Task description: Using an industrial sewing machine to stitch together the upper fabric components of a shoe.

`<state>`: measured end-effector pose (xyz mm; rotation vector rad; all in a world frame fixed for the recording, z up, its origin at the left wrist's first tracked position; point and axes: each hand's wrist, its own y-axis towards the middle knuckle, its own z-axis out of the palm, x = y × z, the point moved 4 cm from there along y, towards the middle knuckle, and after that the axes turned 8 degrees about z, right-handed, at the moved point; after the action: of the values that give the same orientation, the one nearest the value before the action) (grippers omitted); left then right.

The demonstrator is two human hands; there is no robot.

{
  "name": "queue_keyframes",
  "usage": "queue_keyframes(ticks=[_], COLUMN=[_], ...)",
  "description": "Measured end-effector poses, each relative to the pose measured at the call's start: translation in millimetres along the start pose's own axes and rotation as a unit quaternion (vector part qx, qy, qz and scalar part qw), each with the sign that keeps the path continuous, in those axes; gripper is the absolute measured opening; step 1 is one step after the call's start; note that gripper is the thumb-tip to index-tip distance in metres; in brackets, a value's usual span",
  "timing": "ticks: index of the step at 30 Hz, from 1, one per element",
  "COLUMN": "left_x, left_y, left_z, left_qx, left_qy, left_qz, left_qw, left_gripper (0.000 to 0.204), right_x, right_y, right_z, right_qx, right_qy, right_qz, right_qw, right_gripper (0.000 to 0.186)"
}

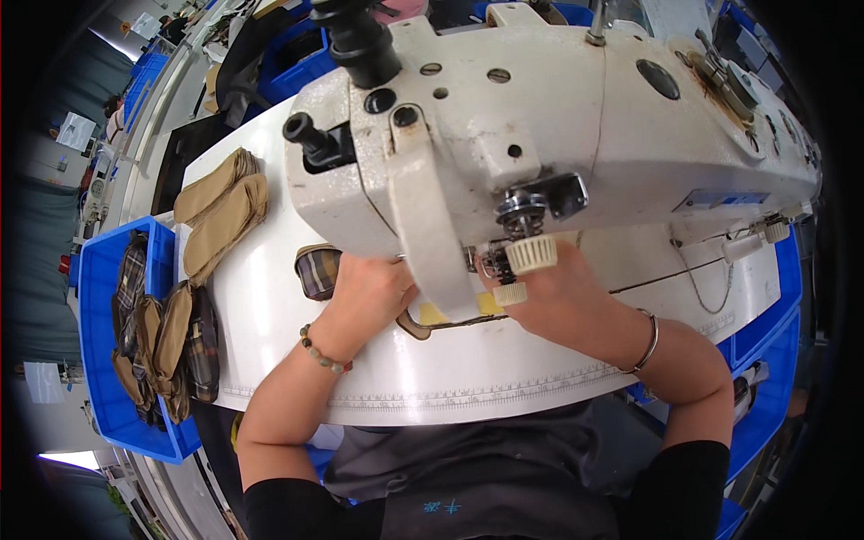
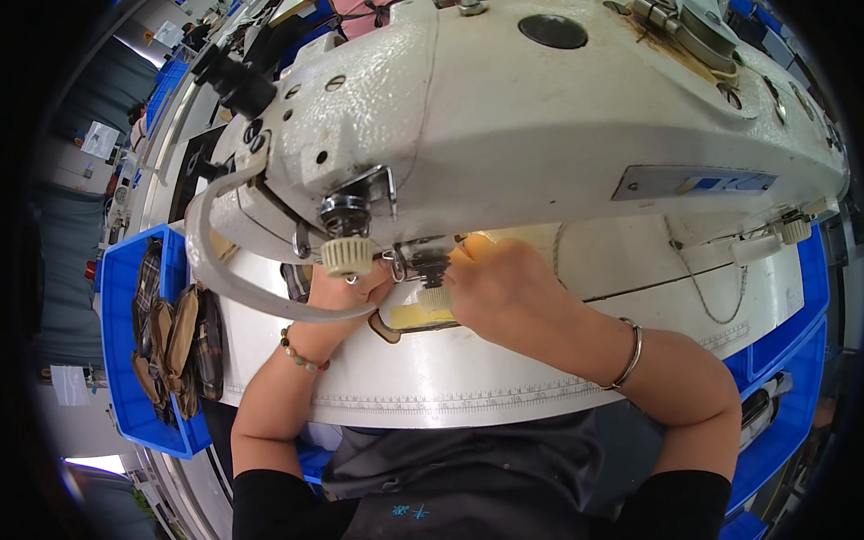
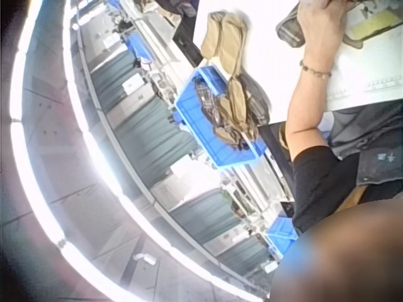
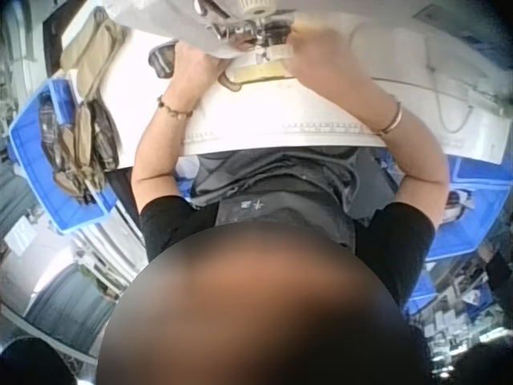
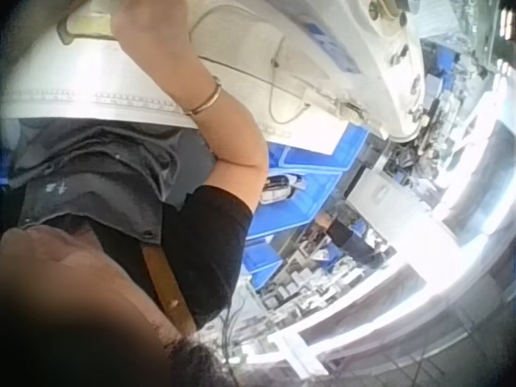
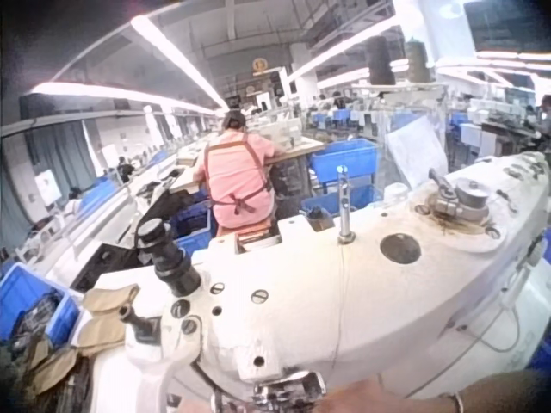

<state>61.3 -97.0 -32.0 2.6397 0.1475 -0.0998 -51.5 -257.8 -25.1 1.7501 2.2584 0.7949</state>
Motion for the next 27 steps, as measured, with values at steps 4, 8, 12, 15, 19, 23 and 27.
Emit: queue_keyframes(ticks=[4, 8, 12, 15, 19, 23, 27], left_x=[0, 11, 9, 5, 5, 4, 6], left_y=[4, 1, 6, 6, 6, 6, 6], left_z=[-5, -6, -8, -5, -3, -6, -2], left_qx=[0.023, 0.045, 0.048, 0.043, 0.078, 0.025, 0.057], left_qy=[-0.011, -0.149, -0.134, -0.118, -0.105, -0.088, -0.121], left_qz=[-0.023, -0.076, -0.069, -0.074, -0.099, -0.068, -0.109], left_qw=[0.999, 0.985, 0.987, 0.989, 0.987, 0.994, 0.985], left_gripper=[0.009, 0.007, 0.012, 0.019, 0.017, 0.015, 0.015], right_x=[1, 2, 3, 5, -1, -14, -8], right_y=[1, 3, 6, 5, 3, -2, 2], right_z=[-6, -13, -15, -15, 3, 37, 34], right_qx=[0.018, 0.014, 0.005, -0.013, -0.031, 0.047, -0.034], right_qy=[-0.019, -0.01, -0.001, -0.016, 0.02, 0.17, 0.091], right_qz=[-0.013, 0.011, 0.011, -0.03, 0.018, 0.14, 0.006], right_qw=[1.0, 1.0, 1.0, 0.999, 0.999, 0.974, 0.995], right_gripper=[0.009, 0.008, 0.007, 0.01, 0.013, 0.016, 0.007])
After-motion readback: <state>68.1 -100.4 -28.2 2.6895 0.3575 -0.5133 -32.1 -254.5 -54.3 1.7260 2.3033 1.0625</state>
